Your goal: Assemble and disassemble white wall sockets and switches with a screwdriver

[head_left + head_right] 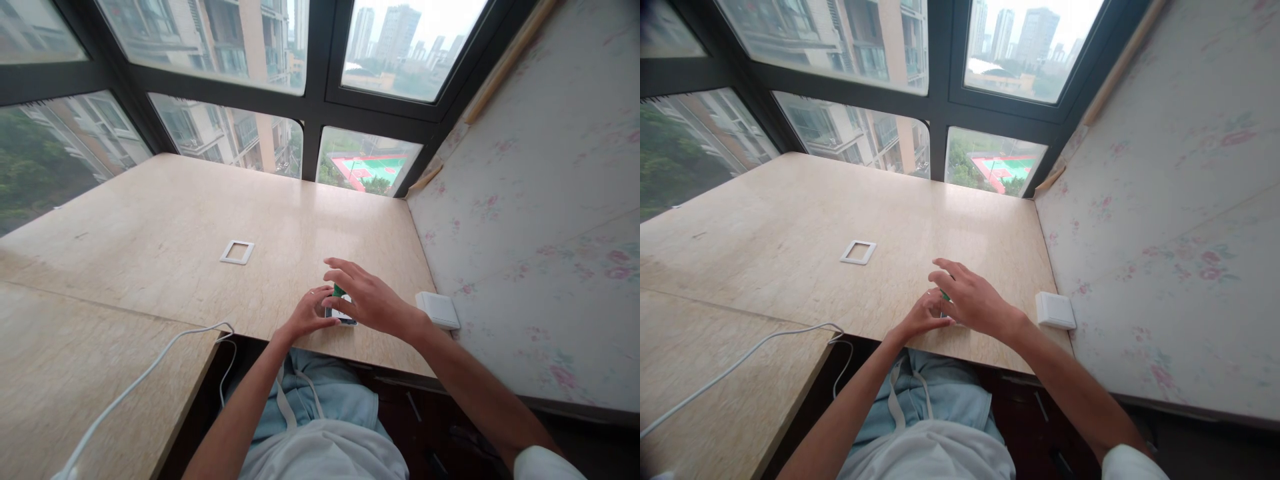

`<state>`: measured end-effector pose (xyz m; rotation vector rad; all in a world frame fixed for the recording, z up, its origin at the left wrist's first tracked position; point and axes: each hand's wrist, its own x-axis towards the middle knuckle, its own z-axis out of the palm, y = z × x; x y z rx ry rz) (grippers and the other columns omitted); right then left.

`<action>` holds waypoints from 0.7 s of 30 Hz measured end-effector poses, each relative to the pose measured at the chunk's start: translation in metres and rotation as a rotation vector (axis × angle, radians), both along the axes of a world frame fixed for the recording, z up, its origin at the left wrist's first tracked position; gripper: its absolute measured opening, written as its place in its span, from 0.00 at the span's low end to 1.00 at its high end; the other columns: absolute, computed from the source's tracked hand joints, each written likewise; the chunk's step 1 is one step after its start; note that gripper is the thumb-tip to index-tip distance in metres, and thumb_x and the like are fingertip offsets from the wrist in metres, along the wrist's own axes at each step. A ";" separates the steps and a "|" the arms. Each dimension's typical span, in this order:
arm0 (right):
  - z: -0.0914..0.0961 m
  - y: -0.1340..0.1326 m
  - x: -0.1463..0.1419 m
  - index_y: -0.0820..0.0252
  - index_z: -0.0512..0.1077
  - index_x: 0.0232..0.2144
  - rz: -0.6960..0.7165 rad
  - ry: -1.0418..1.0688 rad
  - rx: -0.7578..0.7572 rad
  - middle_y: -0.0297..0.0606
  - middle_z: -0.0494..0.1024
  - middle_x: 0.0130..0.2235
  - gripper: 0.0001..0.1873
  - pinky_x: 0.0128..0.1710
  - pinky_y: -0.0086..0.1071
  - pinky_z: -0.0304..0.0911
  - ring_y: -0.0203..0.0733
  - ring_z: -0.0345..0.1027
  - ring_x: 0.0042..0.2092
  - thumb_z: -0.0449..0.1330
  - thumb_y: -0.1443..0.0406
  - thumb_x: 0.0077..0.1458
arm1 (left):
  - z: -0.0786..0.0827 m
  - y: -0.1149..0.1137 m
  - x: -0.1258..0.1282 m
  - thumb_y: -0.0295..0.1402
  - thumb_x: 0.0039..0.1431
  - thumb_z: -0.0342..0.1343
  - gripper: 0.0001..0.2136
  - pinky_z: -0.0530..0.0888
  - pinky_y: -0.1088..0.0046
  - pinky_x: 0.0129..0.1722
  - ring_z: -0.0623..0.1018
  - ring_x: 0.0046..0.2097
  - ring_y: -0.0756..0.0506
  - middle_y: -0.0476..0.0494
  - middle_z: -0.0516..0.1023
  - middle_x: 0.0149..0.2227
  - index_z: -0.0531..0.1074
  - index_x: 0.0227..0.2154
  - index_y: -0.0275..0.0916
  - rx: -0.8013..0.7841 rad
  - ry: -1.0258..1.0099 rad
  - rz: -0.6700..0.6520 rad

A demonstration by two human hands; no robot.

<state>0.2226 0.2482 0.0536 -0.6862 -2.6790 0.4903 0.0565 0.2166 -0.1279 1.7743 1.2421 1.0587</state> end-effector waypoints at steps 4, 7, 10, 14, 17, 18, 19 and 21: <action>0.004 0.001 0.004 0.56 0.61 0.54 -0.006 0.031 -0.145 0.51 0.60 0.64 0.21 0.60 0.48 0.58 0.48 0.50 0.67 0.51 0.72 0.58 | -0.001 0.000 0.000 0.45 0.46 0.68 0.31 0.64 0.53 0.59 0.68 0.59 0.36 0.39 0.70 0.57 0.69 0.53 0.43 0.026 0.003 -0.004; 0.001 0.005 0.006 0.55 0.62 0.54 -0.068 0.035 -0.135 0.49 0.61 0.63 0.20 0.58 0.45 0.61 0.48 0.55 0.65 0.50 0.72 0.60 | 0.000 -0.001 0.000 0.45 0.45 0.69 0.33 0.63 0.54 0.60 0.67 0.60 0.36 0.38 0.70 0.58 0.68 0.55 0.42 0.016 0.018 0.003; -0.004 0.008 0.005 0.55 0.65 0.51 -0.091 0.039 -0.043 0.46 0.68 0.58 0.15 0.51 0.40 0.67 0.47 0.65 0.58 0.50 0.69 0.63 | 0.001 -0.001 0.000 0.45 0.45 0.69 0.33 0.64 0.54 0.60 0.67 0.60 0.35 0.37 0.70 0.58 0.68 0.55 0.41 0.007 0.028 0.007; -0.008 0.008 0.000 0.58 0.69 0.43 -0.136 -0.051 0.122 0.45 0.75 0.45 0.09 0.39 0.36 0.70 0.45 0.73 0.43 0.53 0.62 0.64 | 0.003 -0.001 0.000 0.45 0.45 0.69 0.31 0.65 0.53 0.58 0.68 0.59 0.34 0.38 0.72 0.56 0.70 0.52 0.41 0.004 0.032 0.010; -0.005 0.006 -0.002 0.60 0.69 0.44 -0.093 -0.030 0.107 0.47 0.75 0.47 0.10 0.46 0.41 0.68 0.48 0.71 0.48 0.55 0.62 0.63 | 0.003 -0.001 0.000 0.45 0.45 0.68 0.31 0.66 0.53 0.58 0.69 0.58 0.35 0.39 0.72 0.55 0.70 0.53 0.42 0.017 0.010 0.005; -0.004 0.006 -0.002 0.59 0.68 0.46 -0.071 -0.003 0.069 0.49 0.73 0.52 0.10 0.51 0.43 0.66 0.49 0.67 0.54 0.54 0.63 0.63 | 0.002 -0.001 0.000 0.45 0.46 0.68 0.31 0.66 0.54 0.58 0.69 0.58 0.35 0.39 0.72 0.55 0.70 0.53 0.42 0.022 0.003 -0.001; -0.002 0.006 -0.001 0.59 0.67 0.48 -0.050 0.022 0.021 0.50 0.68 0.57 0.12 0.55 0.45 0.62 0.50 0.61 0.59 0.53 0.66 0.62 | 0.001 -0.001 0.000 0.45 0.46 0.68 0.31 0.65 0.54 0.59 0.69 0.59 0.35 0.39 0.72 0.56 0.69 0.53 0.42 0.027 -0.001 -0.006; 0.001 0.007 0.001 0.57 0.65 0.52 -0.023 0.059 -0.097 0.48 0.61 0.63 0.17 0.59 0.46 0.58 0.47 0.52 0.65 0.50 0.70 0.60 | -0.001 0.000 0.000 0.45 0.46 0.68 0.32 0.64 0.53 0.59 0.68 0.59 0.35 0.38 0.71 0.56 0.69 0.54 0.41 0.033 0.001 -0.007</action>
